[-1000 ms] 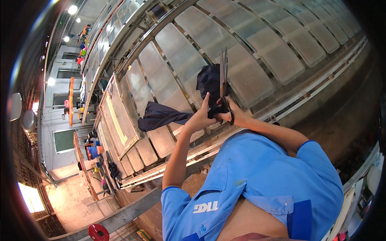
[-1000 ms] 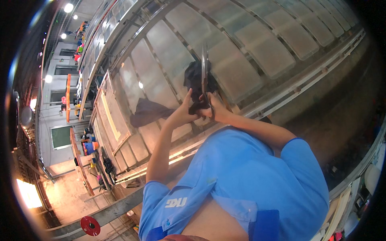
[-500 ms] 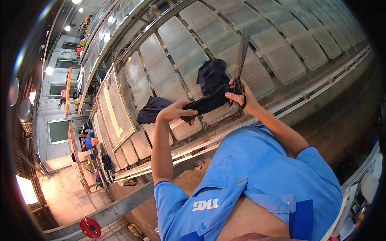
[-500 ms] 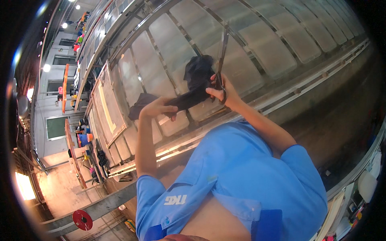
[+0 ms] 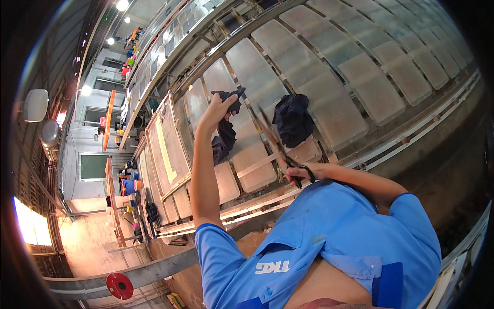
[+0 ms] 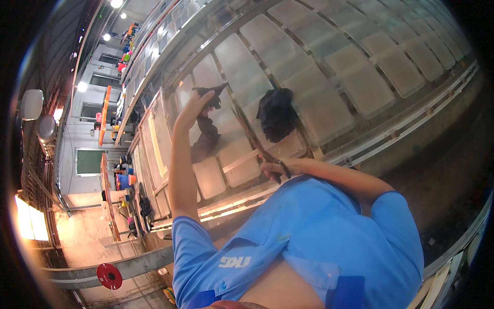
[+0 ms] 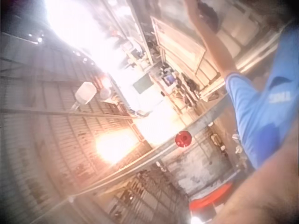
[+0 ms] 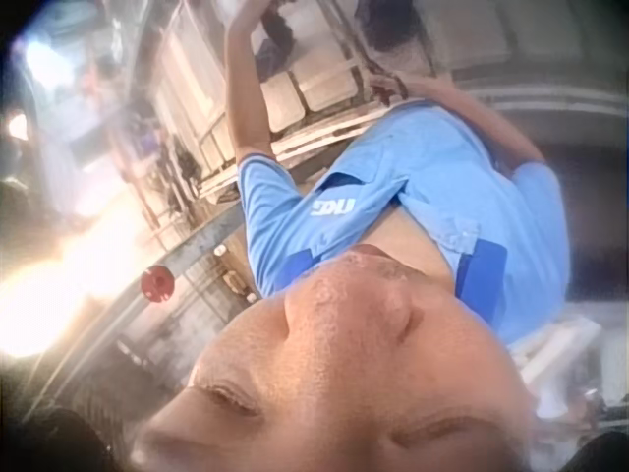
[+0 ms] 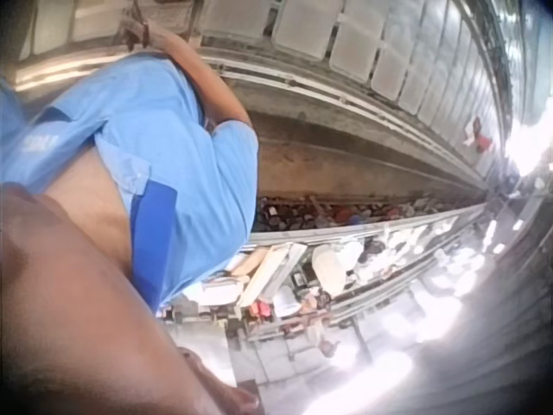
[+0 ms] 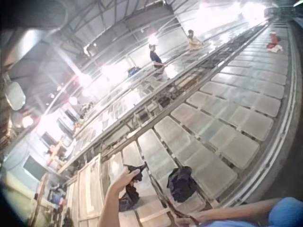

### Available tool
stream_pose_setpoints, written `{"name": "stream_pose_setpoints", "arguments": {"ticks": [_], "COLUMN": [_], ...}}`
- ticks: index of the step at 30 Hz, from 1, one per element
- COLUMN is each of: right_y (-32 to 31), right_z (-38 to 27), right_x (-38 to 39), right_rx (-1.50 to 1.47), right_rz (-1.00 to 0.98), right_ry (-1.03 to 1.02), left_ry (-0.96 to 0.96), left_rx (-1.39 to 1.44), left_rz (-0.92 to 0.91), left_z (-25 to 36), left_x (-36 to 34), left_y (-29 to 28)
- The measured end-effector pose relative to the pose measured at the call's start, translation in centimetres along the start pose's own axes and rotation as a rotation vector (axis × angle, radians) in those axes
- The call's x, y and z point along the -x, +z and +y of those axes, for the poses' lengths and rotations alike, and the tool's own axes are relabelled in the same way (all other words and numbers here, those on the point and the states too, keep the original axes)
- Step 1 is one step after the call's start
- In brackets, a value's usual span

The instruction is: The person uses large shears to cut a piece of black fabric into smaller strips on a metal workbench. The person handles the fabric and shears directly, cutting the material into multiple pieces and placing them on the table.

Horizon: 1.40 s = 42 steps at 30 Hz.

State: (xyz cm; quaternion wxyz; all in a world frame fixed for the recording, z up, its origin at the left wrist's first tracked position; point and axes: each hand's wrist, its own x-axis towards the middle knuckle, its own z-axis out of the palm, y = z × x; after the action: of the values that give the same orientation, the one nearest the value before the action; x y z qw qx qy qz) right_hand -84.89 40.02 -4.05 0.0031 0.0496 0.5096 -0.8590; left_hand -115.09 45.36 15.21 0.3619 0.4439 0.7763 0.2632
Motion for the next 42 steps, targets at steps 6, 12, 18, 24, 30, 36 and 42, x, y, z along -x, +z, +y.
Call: {"name": "stream_pose_setpoints", "arguments": {"ticks": [6, 12, 18, 24, 30, 36, 42], "right_y": [0.7, -1.0, 0.3, 0.4, 0.9, 1.9, 1.3], "right_z": [-0.5, 0.3, -0.8, -2.8, -3.5, -3.2, -2.6], "right_x": [-0.7, -0.9, -0.4, 0.2, 1.3, 1.6, 1.4], "right_rx": [0.039, 0.056, 0.002, -0.009, 0.034, 0.046, 0.118], "right_rz": [-0.057, -0.055, 0.081, 0.184, 0.175, 0.190, 0.175], "right_ry": [-0.081, -0.096, -0.150, -0.177, -0.177, -0.218, -0.149], "left_ry": [-0.088, -0.082, -0.021, 0.064, 0.133, 0.179, 0.124], "left_rx": [0.096, 0.010, -0.031, 0.099, 0.557, 0.710, 0.628], "left_rz": [-0.195, -0.222, -0.356, -0.103, -0.174, 0.106, 0.068], "left_z": [4.4, 3.3, 1.6, -0.3, -4.0, -4.5, -3.6], "left_x": [1.6, 2.0, 2.5, 4.3, 6.4, 7.2, 7.5], "left_y": [3.2, 5.7, 5.8, 5.6, 7.5, 10.7, 11.2]}}
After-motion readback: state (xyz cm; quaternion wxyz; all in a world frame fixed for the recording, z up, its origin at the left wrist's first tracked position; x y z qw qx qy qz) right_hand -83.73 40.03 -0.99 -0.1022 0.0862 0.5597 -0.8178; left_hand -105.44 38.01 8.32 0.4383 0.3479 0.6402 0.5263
